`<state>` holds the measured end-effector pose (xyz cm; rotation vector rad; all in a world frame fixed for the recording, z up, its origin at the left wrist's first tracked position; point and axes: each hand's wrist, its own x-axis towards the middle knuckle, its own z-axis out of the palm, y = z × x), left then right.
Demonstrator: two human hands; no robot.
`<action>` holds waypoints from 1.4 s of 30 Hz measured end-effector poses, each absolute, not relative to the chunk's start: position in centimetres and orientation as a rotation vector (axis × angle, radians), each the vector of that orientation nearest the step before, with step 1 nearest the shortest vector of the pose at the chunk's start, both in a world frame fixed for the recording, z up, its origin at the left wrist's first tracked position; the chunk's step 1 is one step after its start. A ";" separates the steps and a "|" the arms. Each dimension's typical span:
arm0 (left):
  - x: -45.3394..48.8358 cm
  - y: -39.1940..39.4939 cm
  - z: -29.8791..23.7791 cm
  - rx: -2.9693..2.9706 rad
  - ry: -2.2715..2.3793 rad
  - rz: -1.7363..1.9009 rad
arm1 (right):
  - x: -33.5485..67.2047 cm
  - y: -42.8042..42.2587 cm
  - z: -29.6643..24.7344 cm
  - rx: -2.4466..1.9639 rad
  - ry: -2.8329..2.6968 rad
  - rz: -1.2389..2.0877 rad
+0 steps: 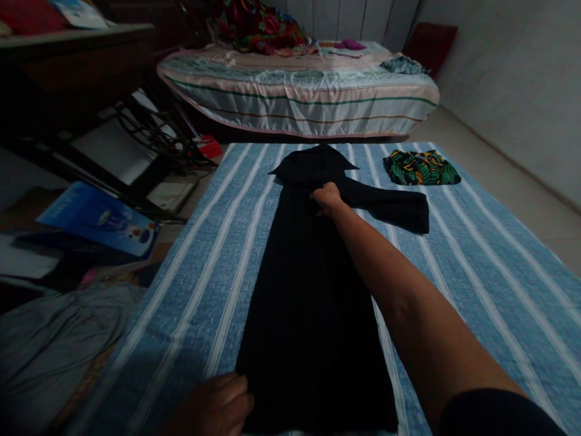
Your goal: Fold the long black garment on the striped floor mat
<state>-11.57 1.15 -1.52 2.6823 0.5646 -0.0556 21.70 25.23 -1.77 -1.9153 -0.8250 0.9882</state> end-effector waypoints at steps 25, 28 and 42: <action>-11.5 0.1 -0.7 2.673 0.624 -0.046 | 16.5 -5.5 0.7 -1.169 -2.586 0.659; -11.7 -0.1 -0.8 2.677 0.667 -0.039 | 16.1 -6.2 0.1 -1.180 -2.664 0.500; -12.0 -0.6 -0.1 2.673 0.747 -0.193 | 14.5 -6.5 -1.2 -1.019 -2.724 0.315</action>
